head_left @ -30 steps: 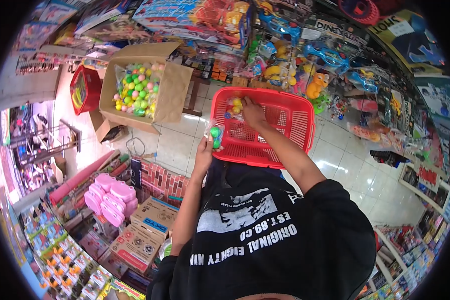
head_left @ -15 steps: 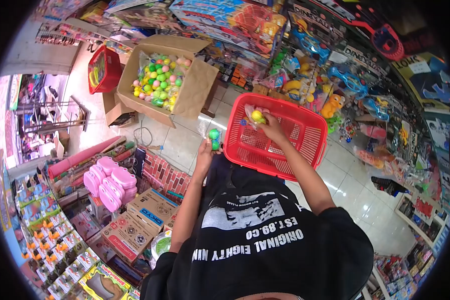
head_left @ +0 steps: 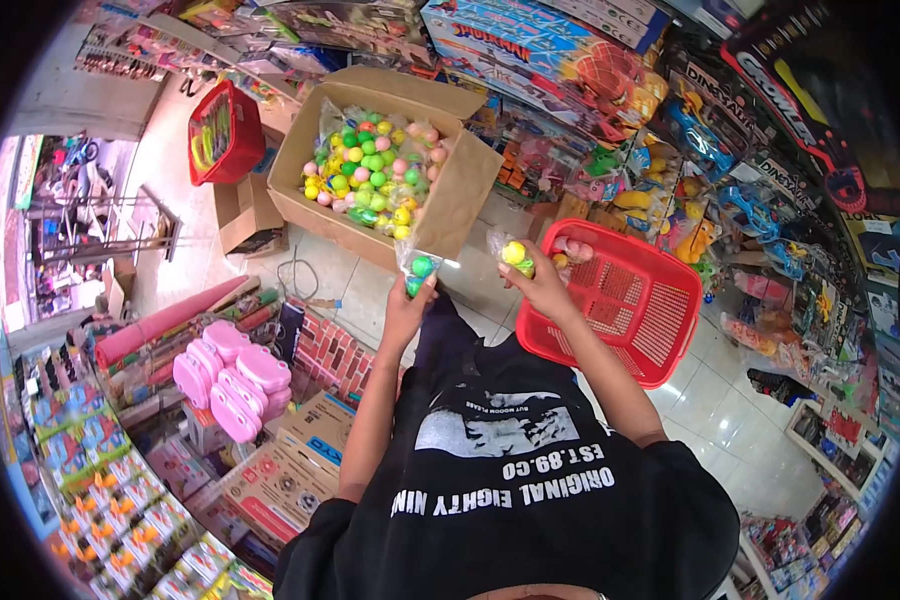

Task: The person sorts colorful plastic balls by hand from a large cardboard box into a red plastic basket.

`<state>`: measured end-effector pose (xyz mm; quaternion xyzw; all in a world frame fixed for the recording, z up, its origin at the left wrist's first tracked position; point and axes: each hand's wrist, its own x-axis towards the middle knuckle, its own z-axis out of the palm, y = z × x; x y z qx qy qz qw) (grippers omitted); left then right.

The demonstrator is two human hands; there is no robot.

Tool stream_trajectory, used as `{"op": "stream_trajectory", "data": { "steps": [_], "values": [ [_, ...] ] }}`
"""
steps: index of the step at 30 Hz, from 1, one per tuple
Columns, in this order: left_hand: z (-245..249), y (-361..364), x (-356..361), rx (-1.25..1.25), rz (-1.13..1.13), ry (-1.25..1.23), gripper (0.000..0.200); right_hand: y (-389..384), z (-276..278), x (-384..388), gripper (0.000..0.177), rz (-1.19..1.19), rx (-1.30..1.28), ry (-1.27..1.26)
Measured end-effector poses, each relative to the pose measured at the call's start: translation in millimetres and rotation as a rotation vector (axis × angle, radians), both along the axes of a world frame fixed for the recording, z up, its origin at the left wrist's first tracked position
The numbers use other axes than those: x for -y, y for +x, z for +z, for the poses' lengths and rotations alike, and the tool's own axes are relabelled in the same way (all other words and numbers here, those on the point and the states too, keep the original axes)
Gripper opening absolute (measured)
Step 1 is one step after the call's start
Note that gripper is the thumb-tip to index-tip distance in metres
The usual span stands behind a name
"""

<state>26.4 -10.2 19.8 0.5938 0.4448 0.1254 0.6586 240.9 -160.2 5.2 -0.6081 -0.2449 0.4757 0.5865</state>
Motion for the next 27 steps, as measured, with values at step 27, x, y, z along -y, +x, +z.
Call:
{"op": "stream_trajectory", "data": {
  "steps": [27],
  "values": [
    [-11, -78, -277, -0.014, -0.236, 0.349, 0.034, -86, -84, -304, 0.054, -0.047, 0.866, -0.530]
  ]
}}
